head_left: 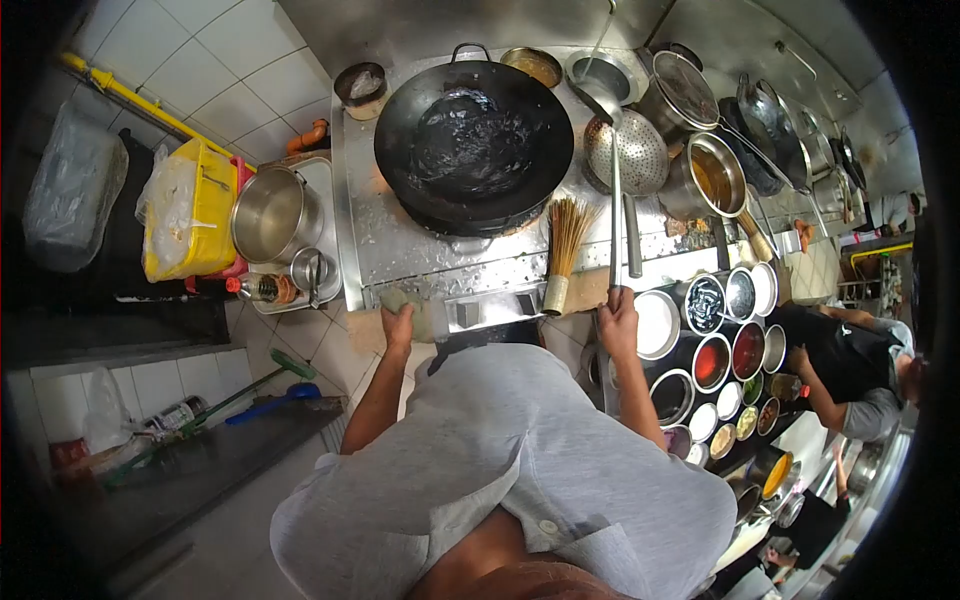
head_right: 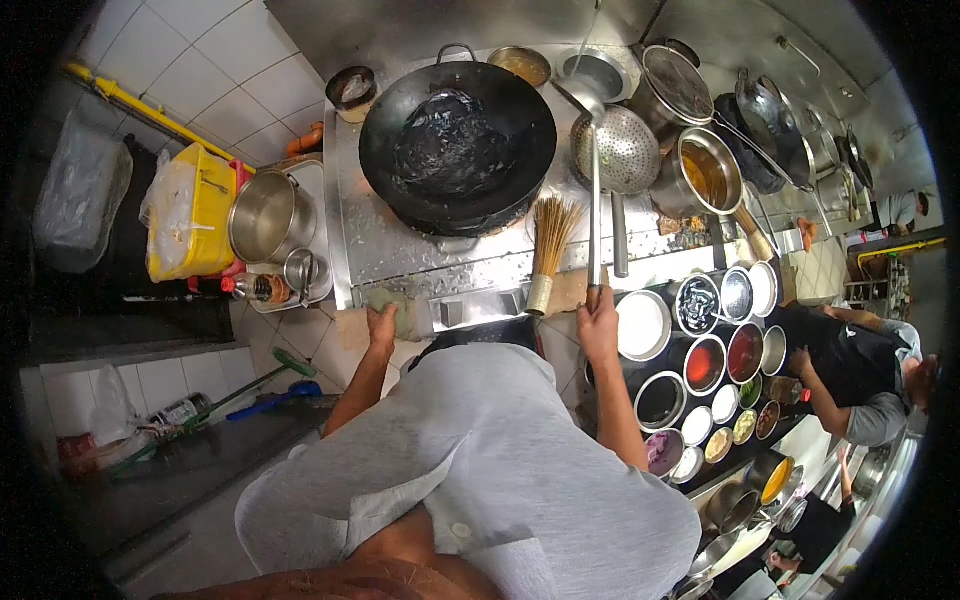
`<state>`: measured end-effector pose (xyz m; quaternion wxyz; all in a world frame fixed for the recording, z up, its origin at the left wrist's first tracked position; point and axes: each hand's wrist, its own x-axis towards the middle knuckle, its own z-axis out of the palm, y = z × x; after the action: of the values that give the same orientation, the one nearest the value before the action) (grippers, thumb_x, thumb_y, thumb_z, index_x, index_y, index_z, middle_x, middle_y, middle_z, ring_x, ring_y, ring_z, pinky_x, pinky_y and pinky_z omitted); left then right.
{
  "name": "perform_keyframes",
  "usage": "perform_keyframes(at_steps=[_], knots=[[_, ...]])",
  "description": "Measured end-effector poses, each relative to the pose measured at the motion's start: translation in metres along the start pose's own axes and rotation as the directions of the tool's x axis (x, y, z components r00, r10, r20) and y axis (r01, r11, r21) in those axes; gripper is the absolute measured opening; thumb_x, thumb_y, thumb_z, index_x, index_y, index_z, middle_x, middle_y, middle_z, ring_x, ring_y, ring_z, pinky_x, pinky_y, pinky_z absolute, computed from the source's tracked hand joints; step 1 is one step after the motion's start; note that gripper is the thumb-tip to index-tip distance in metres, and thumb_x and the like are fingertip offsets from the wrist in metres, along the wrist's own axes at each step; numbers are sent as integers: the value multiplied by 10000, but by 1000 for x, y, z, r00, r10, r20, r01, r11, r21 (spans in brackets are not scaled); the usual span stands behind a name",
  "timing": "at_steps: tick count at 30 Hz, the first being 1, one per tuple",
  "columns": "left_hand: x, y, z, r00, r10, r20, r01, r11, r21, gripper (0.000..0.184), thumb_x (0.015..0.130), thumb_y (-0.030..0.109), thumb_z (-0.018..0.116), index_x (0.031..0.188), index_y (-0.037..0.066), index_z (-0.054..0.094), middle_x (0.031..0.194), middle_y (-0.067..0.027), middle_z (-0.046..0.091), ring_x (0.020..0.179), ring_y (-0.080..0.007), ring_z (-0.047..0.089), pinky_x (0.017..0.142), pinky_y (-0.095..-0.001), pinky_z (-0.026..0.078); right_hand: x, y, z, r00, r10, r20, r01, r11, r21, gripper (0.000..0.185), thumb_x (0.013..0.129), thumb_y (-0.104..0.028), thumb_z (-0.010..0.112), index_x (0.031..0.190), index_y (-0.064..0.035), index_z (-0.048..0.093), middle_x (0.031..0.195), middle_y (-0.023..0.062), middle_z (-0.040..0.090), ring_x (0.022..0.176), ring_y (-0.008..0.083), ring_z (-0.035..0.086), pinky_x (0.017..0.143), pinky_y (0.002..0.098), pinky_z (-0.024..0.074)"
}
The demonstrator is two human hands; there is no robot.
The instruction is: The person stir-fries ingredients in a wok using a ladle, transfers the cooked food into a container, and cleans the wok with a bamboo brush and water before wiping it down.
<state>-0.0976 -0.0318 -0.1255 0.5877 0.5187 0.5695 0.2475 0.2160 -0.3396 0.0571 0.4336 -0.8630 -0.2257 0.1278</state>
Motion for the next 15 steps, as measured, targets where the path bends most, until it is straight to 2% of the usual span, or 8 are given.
perform_keyframes(at_steps=[3, 4, 7, 8, 9, 11, 12, 15], knots=[[-14, 34, 6, 997, -18, 76, 29, 989, -143, 597, 821, 250, 648, 1305, -32, 438, 1238, -149, 528, 1122, -261, 524, 966, -363, 420, -10, 9, 19, 985, 146, -96, -163, 962, -217, 194, 845, -59, 564, 977, 0, 435, 720, 183, 586, 645, 383, 592, 633, 413, 469], [-19, 49, 12, 991, -26, 131, 52, 979, -195, 598, 833, 288, 641, 1304, -25, 450, 1229, -142, 532, 1106, -258, 530, 952, -354, 430, -10, 19, 24, 980, 176, -93, -192, 960, -204, 222, 851, -85, 570, 1000, -8, 425, 752, 250, 590, 729, 447, 604, 664, 469, 477], [-18, 86, 35, 960, -167, 226, 236, 917, -322, 451, 905, 321, 576, 1226, 7, 536, 1109, -73, 608, 1014, -208, 588, 873, -349, 482, -10, 67, 44, 989, 91, -120, -130, 918, -374, 275, 847, -108, 585, 1042, -12, 417, 731, 249, 598, 717, 445, 615, 660, 513, 474], [-18, 103, 45, 962, -167, 214, 232, 915, -330, 451, 905, 321, 576, 1226, 7, 536, 1109, -73, 608, 1014, -208, 588, 873, -349, 482, -8, 66, 47, 970, 230, -76, -241, 888, -391, 342, 846, -152, 612, 1096, -9, 427, 854, 266, 608, 834, 438, 621, 695, 540, 474], [-20, 122, 55, 949, -135, 285, 241, 894, -378, 455, 924, 345, 566, 1243, 22, 531, 1111, -69, 617, 1007, -206, 600, 859, -353, 492, -8, 69, 53, 972, 224, -66, -231, 891, -392, 342, 846, -152, 612, 1096, -9, 427, 854, 266, 608, 834, 438, 621, 695, 540, 474], [-21, 151, 76, 934, -99, 344, 250, 867, -430, 460, 942, 368, 556, 1260, 37, 526, 1113, -65, 627, 999, -204, 612, 844, -356, 502, -7, 77, 67, 980, 146, -138, -199, 801, -565, 444, 853, -207, 644, 1186, 1, 437, 1027, 277, 570, 947, 457, 576, 770, 548, 466], [-19, 163, 86, 904, -162, 396, 350, 813, -465, 479, 950, 408, 541, 1269, 51, 519, 1139, -66, 626, 1021, -209, 611, 850, -368, 505, -6, 55, 66, 991, 91, -95, -131, 774, -619, 579, 862, -266, 650, 1311, 2, 402, 1152, 253, 490, 1046, 437, 526, 846, 527, 447], [-11, 183, 116, 839, -238, 488, 494, 710, -502, 514, 954, 485, 518, 1280, 88, 510, 1184, -70, 620, 1069, -217, 603, 856, -410, 509, 6, 17, 84, 987, 130, 94, -64, 855, -514, 772, 845, -293, 673, 1436, 5, 276, 1164, 254, 487, 1081, 424, 519, 905, 504, 433]])
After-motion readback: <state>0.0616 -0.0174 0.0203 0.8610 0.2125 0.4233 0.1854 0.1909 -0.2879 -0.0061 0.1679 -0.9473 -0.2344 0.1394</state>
